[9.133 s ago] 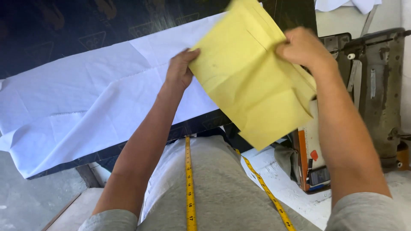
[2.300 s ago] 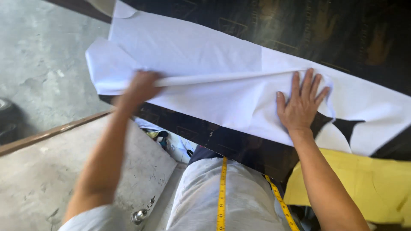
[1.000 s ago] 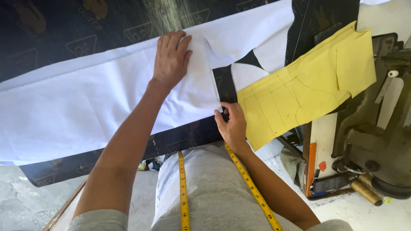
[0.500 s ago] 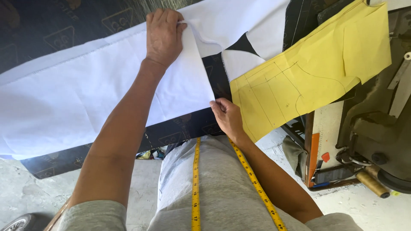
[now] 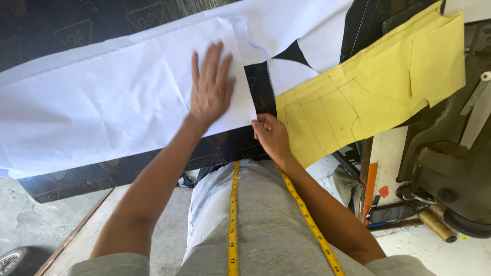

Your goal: Cutting fabric according to a paper pattern and marking tailoring lines using a ruler, pencil, and measuring tape.

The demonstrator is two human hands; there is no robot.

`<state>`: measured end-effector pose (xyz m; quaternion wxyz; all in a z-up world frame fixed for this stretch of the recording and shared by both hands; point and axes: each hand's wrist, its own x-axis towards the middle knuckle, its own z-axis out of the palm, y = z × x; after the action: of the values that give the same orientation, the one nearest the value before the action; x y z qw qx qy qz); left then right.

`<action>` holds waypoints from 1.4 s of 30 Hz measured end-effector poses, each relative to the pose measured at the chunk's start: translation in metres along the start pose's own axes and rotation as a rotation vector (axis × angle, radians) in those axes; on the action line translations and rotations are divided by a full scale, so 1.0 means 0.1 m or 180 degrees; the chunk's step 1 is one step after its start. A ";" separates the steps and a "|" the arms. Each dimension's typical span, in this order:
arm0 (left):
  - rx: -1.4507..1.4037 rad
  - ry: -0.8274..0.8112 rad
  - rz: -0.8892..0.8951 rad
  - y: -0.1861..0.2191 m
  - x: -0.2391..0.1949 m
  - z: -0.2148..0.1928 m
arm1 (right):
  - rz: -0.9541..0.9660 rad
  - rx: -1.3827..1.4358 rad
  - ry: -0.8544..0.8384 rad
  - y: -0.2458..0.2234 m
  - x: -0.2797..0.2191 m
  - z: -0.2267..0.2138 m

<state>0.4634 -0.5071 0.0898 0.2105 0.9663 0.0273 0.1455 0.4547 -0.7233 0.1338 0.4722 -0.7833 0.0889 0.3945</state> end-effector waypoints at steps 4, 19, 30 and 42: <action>0.0157 -0.0960 -0.0265 0.16 -0.72 -0.09 | -0.0786 0.0321 -0.0101 0.23 0.09 -0.02; 0.0640 -0.1654 -0.0653 0.13 -0.95 -0.06 | -0.3032 -0.1788 0.0787 0.12 -0.15 0.09; 0.0736 -0.1580 -0.0666 0.13 -0.96 -0.03 | -0.3135 -0.1840 0.0778 0.13 -0.11 0.07; -0.0554 0.0004 -0.1284 0.35 -0.41 0.16 | -0.3295 -0.2076 0.0959 0.09 -0.05 0.06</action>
<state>0.4283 -0.5498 0.0795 0.3179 0.9194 0.2075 0.1028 0.4432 -0.7244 0.1299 0.3211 -0.8755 -0.3610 0.0070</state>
